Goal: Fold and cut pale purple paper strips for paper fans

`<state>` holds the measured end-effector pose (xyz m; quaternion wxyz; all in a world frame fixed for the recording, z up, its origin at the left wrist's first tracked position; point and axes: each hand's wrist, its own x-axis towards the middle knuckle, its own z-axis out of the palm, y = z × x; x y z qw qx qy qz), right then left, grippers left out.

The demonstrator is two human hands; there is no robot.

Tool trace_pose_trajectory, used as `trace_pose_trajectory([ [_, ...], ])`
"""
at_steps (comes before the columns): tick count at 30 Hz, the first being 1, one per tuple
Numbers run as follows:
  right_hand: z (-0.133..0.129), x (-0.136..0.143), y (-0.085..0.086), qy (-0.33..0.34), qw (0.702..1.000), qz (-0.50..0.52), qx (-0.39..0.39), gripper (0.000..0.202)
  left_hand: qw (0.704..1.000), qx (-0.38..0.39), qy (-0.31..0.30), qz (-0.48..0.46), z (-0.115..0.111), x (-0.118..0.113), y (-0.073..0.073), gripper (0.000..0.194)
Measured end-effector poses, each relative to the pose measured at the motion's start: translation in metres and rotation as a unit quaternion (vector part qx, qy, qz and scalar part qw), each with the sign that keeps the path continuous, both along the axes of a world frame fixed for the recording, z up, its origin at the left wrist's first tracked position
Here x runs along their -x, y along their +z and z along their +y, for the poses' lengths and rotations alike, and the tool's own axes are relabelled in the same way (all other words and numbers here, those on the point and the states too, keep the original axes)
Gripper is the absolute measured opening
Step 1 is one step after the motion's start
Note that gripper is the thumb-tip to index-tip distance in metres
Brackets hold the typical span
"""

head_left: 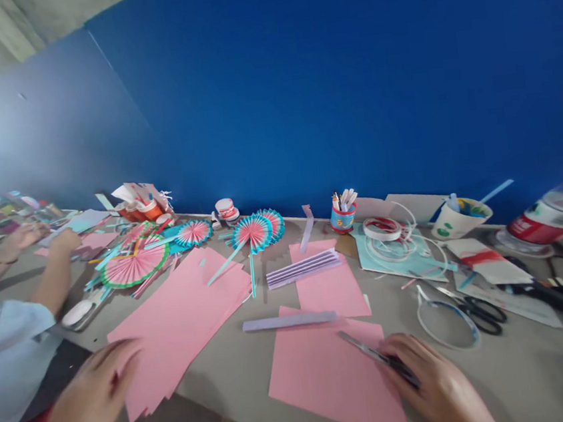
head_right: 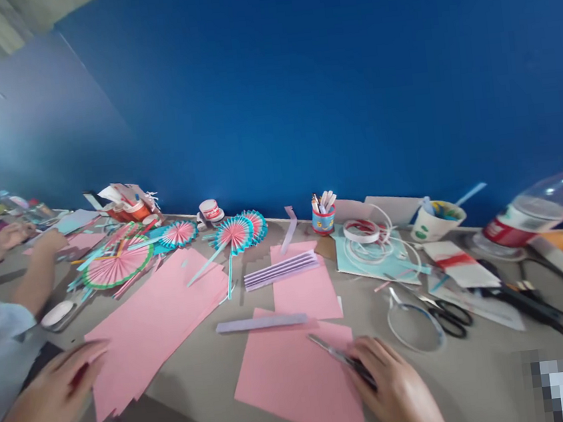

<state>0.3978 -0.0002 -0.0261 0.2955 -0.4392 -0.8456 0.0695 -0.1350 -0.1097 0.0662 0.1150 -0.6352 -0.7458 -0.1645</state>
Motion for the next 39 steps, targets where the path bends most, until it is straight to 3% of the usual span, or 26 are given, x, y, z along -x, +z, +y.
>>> trace_pose_trajectory([
  [2,-0.001,0.001,0.001,-0.001,1.000,-0.002,0.000,0.016,0.988,0.016,-0.154,-0.029,0.037,-0.054,-0.005,0.023],
  [5,-0.002,0.001,0.005,-0.006,1.000,-0.007,-0.002,0.016,0.950,0.085,-0.296,-0.044,0.085,-0.141,-0.019,0.030],
  [7,-0.004,0.003,0.009,-0.016,1.000,-0.006,-0.006,0.017,0.928,0.127,-0.350,-0.024,0.107,-0.184,-0.030,0.043],
  [9,-0.006,0.004,0.014,-0.026,1.000,-0.001,-0.008,0.019,0.918,0.137,-0.372,-0.005,0.120,-0.205,-0.042,0.042],
  [13,-0.008,0.004,0.017,-0.046,0.999,0.024,-0.004,0.019,0.911,0.155,-0.378,-0.055,0.136,-0.202,-0.052,0.035],
  [18,-0.007,0.001,0.010,-0.075,0.995,0.054,0.021,0.018,0.887,0.204,-0.373,-0.179,0.145,-0.188,-0.037,0.024],
  [22,-0.007,0.001,0.009,-0.078,0.994,0.064,0.041,0.020,0.834,0.285,-0.353,-0.314,0.151,-0.185,-0.030,0.029],
  [25,-0.007,0.001,0.009,-0.085,0.993,0.066,0.044,0.020,0.778,0.352,-0.329,-0.403,0.154,-0.186,-0.029,0.031],
  [28,-0.007,0.001,0.009,-0.089,0.993,0.064,0.043,0.020,0.742,0.387,-0.323,-0.442,0.154,-0.189,-0.027,0.032],
  [33,-0.008,0.001,0.008,-0.087,0.994,0.047,0.040,0.020,0.756,0.384,-0.333,-0.413,0.150,-0.193,-0.023,0.033],
  [36,-0.008,0.001,0.006,-0.090,0.994,0.039,0.046,0.020,0.765,0.386,-0.350,-0.378,0.149,-0.193,-0.030,0.034],
  [39,-0.008,0.000,0.005,-0.091,0.994,0.031,0.053,0.020,0.798,0.341,-0.387,-0.313,0.151,-0.192,-0.040,0.031],
])
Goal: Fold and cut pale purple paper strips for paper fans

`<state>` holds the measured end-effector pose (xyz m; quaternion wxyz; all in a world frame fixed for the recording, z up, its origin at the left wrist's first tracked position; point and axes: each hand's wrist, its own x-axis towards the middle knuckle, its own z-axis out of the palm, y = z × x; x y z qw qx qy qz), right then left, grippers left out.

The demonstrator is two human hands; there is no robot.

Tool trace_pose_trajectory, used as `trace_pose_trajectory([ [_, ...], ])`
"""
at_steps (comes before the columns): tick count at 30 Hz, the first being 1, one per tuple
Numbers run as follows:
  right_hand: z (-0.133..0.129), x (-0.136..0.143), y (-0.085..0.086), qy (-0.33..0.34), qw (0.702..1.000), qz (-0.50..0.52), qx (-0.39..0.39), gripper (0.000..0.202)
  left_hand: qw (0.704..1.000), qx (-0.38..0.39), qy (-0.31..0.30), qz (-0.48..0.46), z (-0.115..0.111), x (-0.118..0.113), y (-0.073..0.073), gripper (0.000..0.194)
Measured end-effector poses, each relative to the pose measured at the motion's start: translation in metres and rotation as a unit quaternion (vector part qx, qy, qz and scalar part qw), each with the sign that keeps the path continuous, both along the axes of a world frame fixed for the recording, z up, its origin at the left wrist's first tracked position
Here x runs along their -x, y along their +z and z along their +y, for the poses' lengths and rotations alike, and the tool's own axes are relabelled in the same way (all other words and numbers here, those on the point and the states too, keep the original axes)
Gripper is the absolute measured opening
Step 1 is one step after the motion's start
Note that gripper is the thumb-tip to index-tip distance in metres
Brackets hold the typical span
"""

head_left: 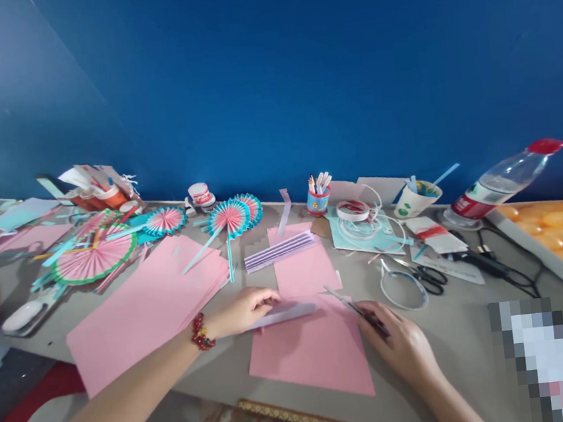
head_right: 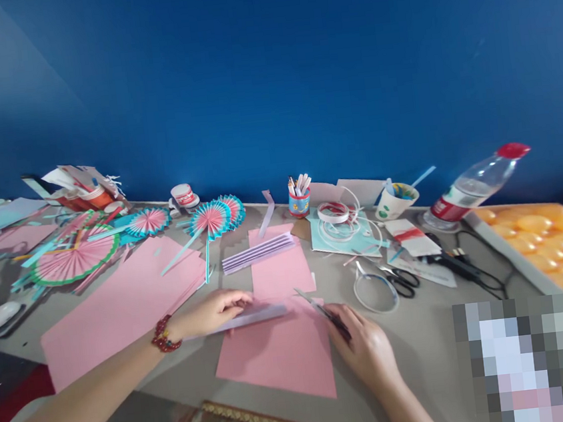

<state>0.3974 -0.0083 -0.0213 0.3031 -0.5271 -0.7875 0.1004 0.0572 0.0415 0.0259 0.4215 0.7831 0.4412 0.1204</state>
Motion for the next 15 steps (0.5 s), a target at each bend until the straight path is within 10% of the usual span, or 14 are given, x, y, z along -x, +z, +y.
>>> trace_pose_trajectory([
  [15,0.0011,-0.0012,-0.0035,0.003,1.000,-0.007,-0.001,0.020,0.995,-0.066,-0.066,0.020,0.0002,-0.0042,-0.0014,0.027],
])
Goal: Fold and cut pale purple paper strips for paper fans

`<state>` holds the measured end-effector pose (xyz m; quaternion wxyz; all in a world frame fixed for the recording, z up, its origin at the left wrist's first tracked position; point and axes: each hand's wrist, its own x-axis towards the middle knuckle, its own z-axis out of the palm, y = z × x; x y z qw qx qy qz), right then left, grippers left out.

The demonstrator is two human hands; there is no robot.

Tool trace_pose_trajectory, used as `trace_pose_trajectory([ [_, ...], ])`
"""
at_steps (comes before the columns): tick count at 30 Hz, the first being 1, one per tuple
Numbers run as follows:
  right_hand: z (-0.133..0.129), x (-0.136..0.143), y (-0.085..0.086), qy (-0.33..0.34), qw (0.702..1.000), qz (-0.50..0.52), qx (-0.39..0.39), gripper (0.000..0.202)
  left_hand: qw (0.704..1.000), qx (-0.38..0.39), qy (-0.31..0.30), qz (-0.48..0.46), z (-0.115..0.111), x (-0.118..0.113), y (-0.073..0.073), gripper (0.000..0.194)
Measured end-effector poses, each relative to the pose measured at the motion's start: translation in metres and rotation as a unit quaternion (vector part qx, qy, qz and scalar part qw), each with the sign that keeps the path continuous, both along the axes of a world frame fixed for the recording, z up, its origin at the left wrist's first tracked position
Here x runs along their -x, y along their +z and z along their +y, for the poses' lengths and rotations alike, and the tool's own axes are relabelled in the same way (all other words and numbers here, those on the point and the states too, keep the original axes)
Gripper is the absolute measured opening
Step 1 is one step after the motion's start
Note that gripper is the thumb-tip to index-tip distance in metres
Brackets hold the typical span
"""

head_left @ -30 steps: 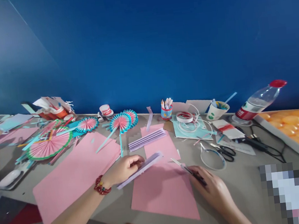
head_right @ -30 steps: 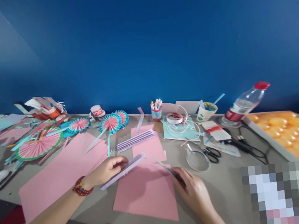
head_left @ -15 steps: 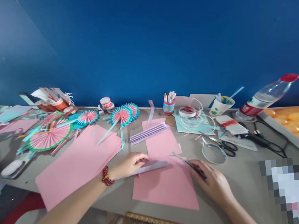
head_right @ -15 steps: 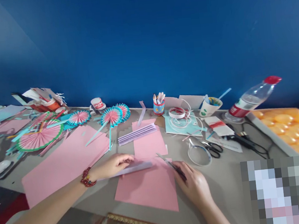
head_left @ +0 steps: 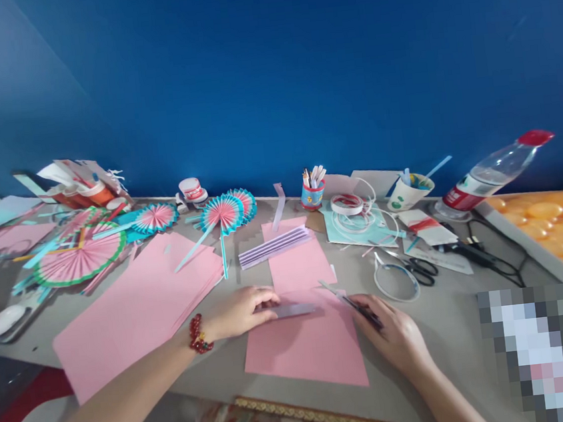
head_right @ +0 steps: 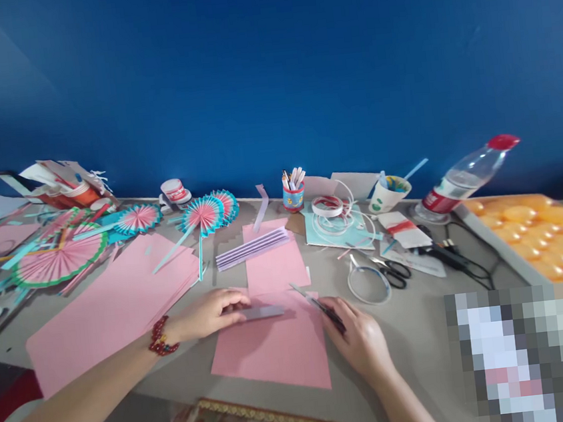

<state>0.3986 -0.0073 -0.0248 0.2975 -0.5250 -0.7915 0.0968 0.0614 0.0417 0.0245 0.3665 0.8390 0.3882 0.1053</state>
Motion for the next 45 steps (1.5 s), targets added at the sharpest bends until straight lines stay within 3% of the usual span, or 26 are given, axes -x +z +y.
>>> trace_pose_trajectory([
  [2,0.000,0.000,0.001,0.000,1.000,0.000,0.005,0.019,1.000,-0.020,-0.009,0.000,-0.002,-0.002,0.004,0.019],
  [7,-0.001,0.000,0.002,0.001,1.000,-0.001,0.005,0.019,0.995,-0.083,-0.047,0.031,-0.009,-0.007,0.007,0.020],
  [12,-0.001,0.002,0.004,0.001,1.000,-0.007,-0.006,0.019,0.973,-0.206,-0.015,0.103,-0.023,-0.016,-0.004,0.019],
  [14,0.000,0.003,0.006,0.002,1.000,-0.007,-0.012,0.019,0.963,-0.242,-0.022,0.113,-0.028,-0.021,-0.008,0.025],
  [19,-0.001,0.003,0.006,0.003,1.000,-0.009,-0.015,0.019,0.945,-0.291,-0.049,0.143,-0.033,-0.028,-0.023,0.012],
  [23,0.000,0.002,0.004,0.002,1.000,-0.017,-0.008,0.019,0.942,-0.301,-0.060,0.136,-0.034,-0.027,-0.026,0.013],
  [31,-0.001,0.002,0.004,-0.001,1.000,-0.016,-0.005,0.019,0.956,-0.277,-0.027,0.089,-0.031,-0.027,-0.021,0.009],
  [36,0.000,0.002,0.005,0.007,1.000,-0.018,-0.011,0.020,0.959,-0.262,-0.039,0.103,-0.027,-0.029,-0.018,0.011],
  [45,-0.017,0.011,0.018,0.098,0.990,-0.099,-0.025,0.028,0.966,-0.232,-0.052,0.101,-0.019,-0.030,-0.020,0.008],
])
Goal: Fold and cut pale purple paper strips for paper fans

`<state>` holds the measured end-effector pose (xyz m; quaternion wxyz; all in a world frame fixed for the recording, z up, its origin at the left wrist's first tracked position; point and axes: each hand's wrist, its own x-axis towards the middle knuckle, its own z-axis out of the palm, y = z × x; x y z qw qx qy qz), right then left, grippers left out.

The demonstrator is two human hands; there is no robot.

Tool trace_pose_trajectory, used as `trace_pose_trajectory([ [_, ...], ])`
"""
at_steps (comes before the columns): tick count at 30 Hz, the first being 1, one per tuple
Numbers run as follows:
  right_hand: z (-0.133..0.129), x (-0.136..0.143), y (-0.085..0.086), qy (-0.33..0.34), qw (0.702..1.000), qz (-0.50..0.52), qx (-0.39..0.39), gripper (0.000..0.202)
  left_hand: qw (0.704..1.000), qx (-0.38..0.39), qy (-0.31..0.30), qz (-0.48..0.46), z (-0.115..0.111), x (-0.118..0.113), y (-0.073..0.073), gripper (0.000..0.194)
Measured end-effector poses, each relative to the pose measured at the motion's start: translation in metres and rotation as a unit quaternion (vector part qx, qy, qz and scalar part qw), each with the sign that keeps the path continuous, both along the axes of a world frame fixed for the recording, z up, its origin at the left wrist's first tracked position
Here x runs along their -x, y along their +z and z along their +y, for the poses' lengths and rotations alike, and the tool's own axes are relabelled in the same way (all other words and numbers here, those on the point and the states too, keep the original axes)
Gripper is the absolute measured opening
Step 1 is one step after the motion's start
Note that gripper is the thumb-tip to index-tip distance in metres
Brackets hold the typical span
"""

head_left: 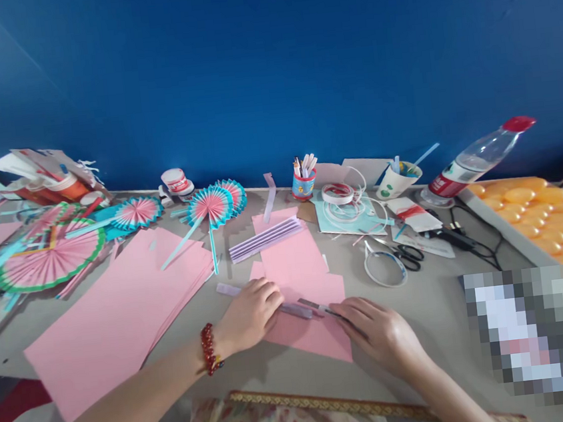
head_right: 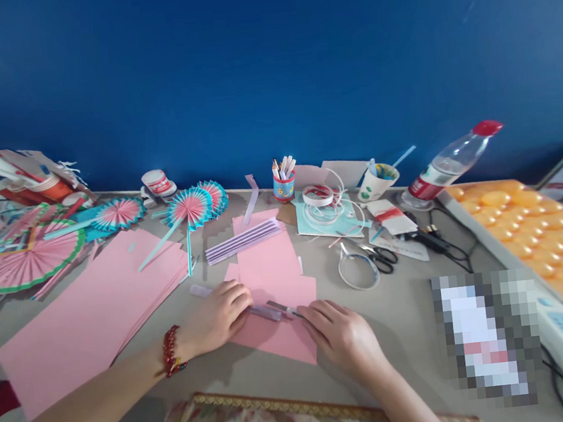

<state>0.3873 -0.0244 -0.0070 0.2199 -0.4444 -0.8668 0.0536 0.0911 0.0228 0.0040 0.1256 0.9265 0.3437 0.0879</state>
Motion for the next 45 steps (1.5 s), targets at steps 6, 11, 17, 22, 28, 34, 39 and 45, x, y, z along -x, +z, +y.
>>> trace_pose_trajectory([
  [6,-0.005,-0.001,0.005,-0.012,1.000,-0.021,0.013,0.030,1.000,0.003,0.003,-0.018,0.000,0.001,-0.002,0.009],
  [11,-0.008,-0.001,0.007,-0.003,0.999,-0.033,0.022,0.030,1.000,0.010,0.007,-0.019,0.001,0.002,-0.001,0.012],
  [17,-0.008,-0.002,0.004,0.011,0.998,-0.049,0.033,0.029,0.999,-0.010,-0.017,-0.044,-0.006,0.002,0.001,0.035],
  [22,-0.006,0.000,0.004,0.018,0.998,-0.059,0.018,0.029,0.988,-0.035,-0.150,-0.004,-0.011,0.000,-0.006,0.075],
  [28,-0.005,0.001,0.009,0.017,0.997,-0.075,-0.006,0.030,0.988,-0.023,-0.155,0.015,-0.012,0.000,-0.019,0.094],
  [34,-0.011,-0.006,0.008,0.019,0.997,-0.078,0.002,0.033,0.988,-0.015,-0.156,0.006,-0.012,0.001,-0.020,0.093],
  [39,-0.013,-0.003,0.007,0.014,0.996,-0.085,-0.011,0.032,0.988,-0.013,-0.157,0.009,-0.011,0.000,-0.020,0.093],
  [45,-0.014,-0.001,0.004,0.012,0.997,-0.071,-0.013,0.034,0.988,-0.004,-0.151,0.014,-0.012,0.000,-0.018,0.091],
])
